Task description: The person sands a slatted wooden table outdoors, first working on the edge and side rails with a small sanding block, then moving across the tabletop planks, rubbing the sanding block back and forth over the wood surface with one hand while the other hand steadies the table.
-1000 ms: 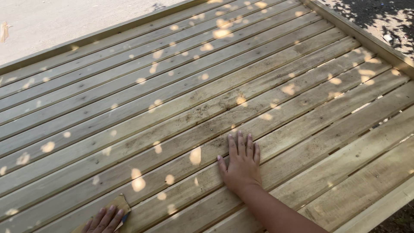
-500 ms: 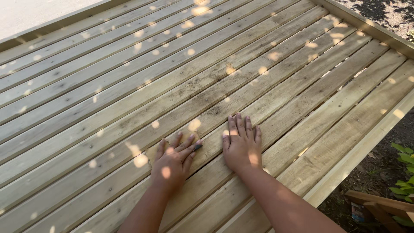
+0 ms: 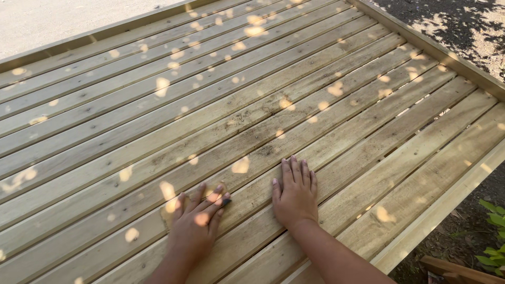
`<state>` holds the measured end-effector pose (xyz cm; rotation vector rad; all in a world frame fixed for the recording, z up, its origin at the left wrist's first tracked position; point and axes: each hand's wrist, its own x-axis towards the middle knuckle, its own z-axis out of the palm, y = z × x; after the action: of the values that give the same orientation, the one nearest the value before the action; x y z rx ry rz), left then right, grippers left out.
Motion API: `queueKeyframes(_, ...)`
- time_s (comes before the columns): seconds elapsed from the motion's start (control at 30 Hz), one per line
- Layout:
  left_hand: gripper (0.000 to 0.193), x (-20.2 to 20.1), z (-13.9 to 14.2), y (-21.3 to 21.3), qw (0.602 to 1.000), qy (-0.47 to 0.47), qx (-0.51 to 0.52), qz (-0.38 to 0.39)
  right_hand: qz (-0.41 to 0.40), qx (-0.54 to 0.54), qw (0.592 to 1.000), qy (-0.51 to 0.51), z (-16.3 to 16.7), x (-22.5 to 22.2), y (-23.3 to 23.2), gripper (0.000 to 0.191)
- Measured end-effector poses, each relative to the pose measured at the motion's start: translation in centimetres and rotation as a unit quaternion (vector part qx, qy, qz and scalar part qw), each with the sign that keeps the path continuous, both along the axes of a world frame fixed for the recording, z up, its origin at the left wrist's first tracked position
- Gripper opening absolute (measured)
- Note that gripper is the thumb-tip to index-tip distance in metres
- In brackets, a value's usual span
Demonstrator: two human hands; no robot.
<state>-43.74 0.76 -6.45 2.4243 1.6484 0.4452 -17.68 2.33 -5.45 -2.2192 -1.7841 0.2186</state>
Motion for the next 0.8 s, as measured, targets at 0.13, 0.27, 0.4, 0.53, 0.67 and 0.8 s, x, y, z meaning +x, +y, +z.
queueKeyframes(0.13, 0.049, 9.0, 1.7, 5.5, 0.995, -0.001, -0.063, -0.072, -0.001, 0.066, 0.992, 0.105, -0.8, 1.0, -0.3, 0.062)
queueKeyframes(0.27, 0.039, 13.0, 3.4, 7.4, 0.976, -0.181, -0.12, 0.025, 0.045, 0.139, 0.934, 0.326, -1.1, 3.0, -1.0, 0.067)
queueKeyframes(0.4, 0.036, 12.8, 6.4, 6.8, 0.659, -0.715, -0.144, 0.185, 0.124, 0.124, 0.796, 0.579, -0.8, 3.6, -0.7, 0.08)
queueKeyframes(0.53, 0.034, 10.6, 8.6, 4.8, 0.331, -0.909, -0.148, 0.205, 0.191, -0.122, 0.631, 0.742, -0.2, 1.1, 0.8, 0.08)
queueKeyframes(0.67, 0.04, 9.0, 8.3, 2.3, 0.328, -0.915, -0.101, 0.212, 0.245, -0.289, 0.472, 0.796, 0.5, -2.6, 2.4, 0.067)
queueKeyframes(0.8, 0.042, 5.4, 6.7, -1.6, 0.485, -0.776, -0.011, 0.402, 0.171, -0.278, 0.666, 0.671, 0.9, -3.6, 4.1, 0.058)
